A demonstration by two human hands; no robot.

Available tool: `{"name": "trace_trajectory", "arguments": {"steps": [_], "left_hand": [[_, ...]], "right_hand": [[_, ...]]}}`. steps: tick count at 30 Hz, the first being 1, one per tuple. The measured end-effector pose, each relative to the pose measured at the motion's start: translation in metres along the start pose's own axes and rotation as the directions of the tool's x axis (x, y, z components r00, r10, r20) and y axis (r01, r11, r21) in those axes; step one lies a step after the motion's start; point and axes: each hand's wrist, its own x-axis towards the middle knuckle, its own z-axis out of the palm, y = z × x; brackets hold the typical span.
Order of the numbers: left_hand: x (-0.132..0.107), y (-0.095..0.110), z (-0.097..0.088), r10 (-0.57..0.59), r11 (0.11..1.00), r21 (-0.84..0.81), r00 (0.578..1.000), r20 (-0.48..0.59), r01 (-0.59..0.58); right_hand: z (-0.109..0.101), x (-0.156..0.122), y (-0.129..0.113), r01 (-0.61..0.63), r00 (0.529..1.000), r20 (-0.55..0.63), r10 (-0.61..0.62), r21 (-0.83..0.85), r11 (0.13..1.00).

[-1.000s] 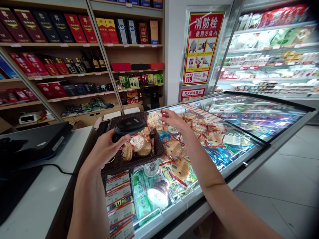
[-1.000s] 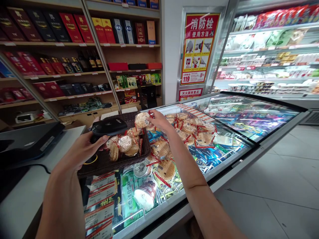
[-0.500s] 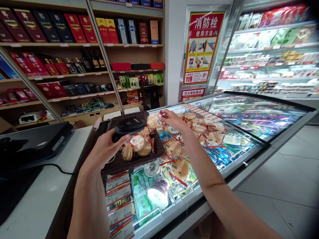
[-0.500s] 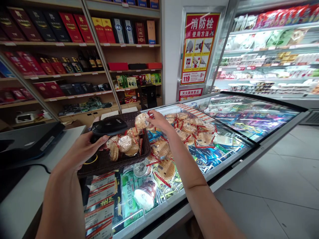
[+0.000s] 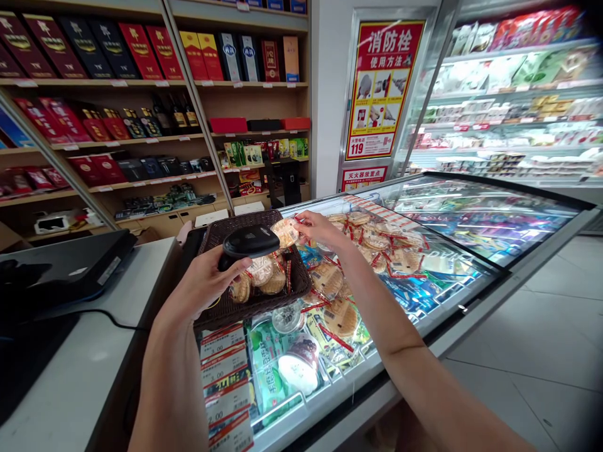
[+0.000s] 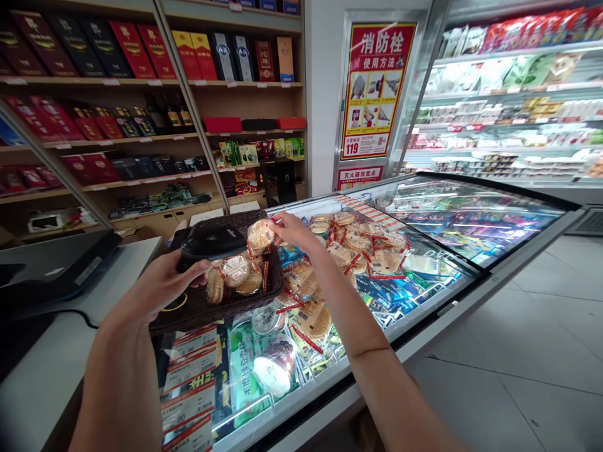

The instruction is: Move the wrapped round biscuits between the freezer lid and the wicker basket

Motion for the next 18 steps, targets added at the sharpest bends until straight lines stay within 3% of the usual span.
{"name": "trace_trajectory", "arguments": {"steps": [5, 9, 13, 15, 18], "left_hand": [[0.000, -0.003, 0.000, -0.017, 1.000, -0.019, 1.000, -0.012, 0.017], [0.001, -0.006, -0.001, -0.027, 1.000, -0.011, 1.000, -0.002, 0.027], [0.000, -0.002, -0.002, -0.061, 0.997, -0.038, 0.998, 0.005, 0.061], [0.001, 0.000, -0.003, -0.070, 0.996, -0.049, 0.998, -0.006, 0.069], [0.002, 0.000, -0.003, -0.073, 0.997, -0.038, 0.997, -0.020, 0.072]], "right_hand": [[0.004, 0.005, 0.006, -0.002, 1.000, 0.006, 0.002, -0.024, 1.000], [0.027, 0.012, 0.019, -0.050, 0.998, 0.037, 0.048, 0.070, 0.996], [0.052, 0.010, 0.022, -0.044, 0.971, 0.238, 0.007, 0.152, 0.987], [0.050, 0.008, 0.019, 0.032, 0.947, 0.319, -0.039, 0.027, 0.999], [0.019, 0.006, 0.014, 0.170, 0.962, 0.262, -0.073, -0.370, 0.913]]}}
